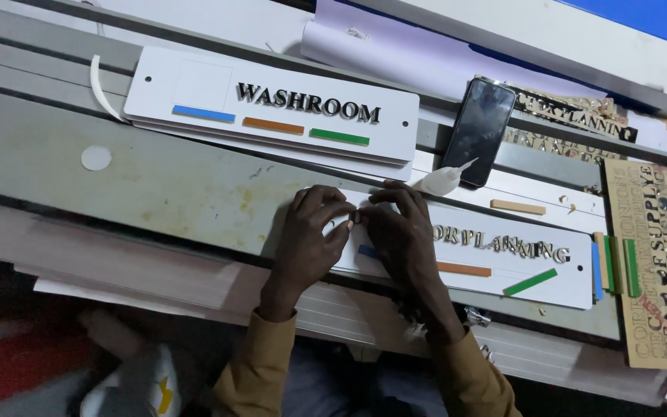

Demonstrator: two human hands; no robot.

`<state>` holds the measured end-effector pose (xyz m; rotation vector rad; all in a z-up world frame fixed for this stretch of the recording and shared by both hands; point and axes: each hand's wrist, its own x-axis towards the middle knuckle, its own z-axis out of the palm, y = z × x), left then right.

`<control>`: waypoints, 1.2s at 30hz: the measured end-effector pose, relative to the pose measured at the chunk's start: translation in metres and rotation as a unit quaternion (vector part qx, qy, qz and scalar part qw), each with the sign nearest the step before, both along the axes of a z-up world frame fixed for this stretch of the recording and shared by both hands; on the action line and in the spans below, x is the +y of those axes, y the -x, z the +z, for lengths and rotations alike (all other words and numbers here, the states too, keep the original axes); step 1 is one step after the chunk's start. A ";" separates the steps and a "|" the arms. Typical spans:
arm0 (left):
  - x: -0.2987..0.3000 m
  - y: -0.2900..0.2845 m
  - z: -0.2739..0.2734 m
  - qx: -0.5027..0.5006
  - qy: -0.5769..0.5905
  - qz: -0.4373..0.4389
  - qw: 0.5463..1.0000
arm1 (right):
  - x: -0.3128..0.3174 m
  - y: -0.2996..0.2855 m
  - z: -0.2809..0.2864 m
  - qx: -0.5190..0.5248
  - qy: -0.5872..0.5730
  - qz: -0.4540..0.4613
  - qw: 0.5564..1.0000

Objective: The person is assembling a sign by gluing and positioning individual letters onto a plastic board to spell out 'DIRECTOR PLANNING'.

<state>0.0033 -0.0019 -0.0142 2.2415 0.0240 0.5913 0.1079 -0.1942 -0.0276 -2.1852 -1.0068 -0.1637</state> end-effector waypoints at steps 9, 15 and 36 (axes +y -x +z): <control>0.000 0.001 0.002 -0.009 0.002 -0.005 1.000 | 0.000 0.006 0.004 -0.034 -0.047 -0.001 0.998; 0.000 0.000 -0.008 0.009 0.019 -0.003 1.000 | -0.002 0.001 -0.009 -0.068 -0.020 0.009 0.997; 0.005 -0.008 -0.027 0.015 -0.028 0.013 0.999 | 0.000 -0.026 0.007 -0.042 0.089 0.071 0.993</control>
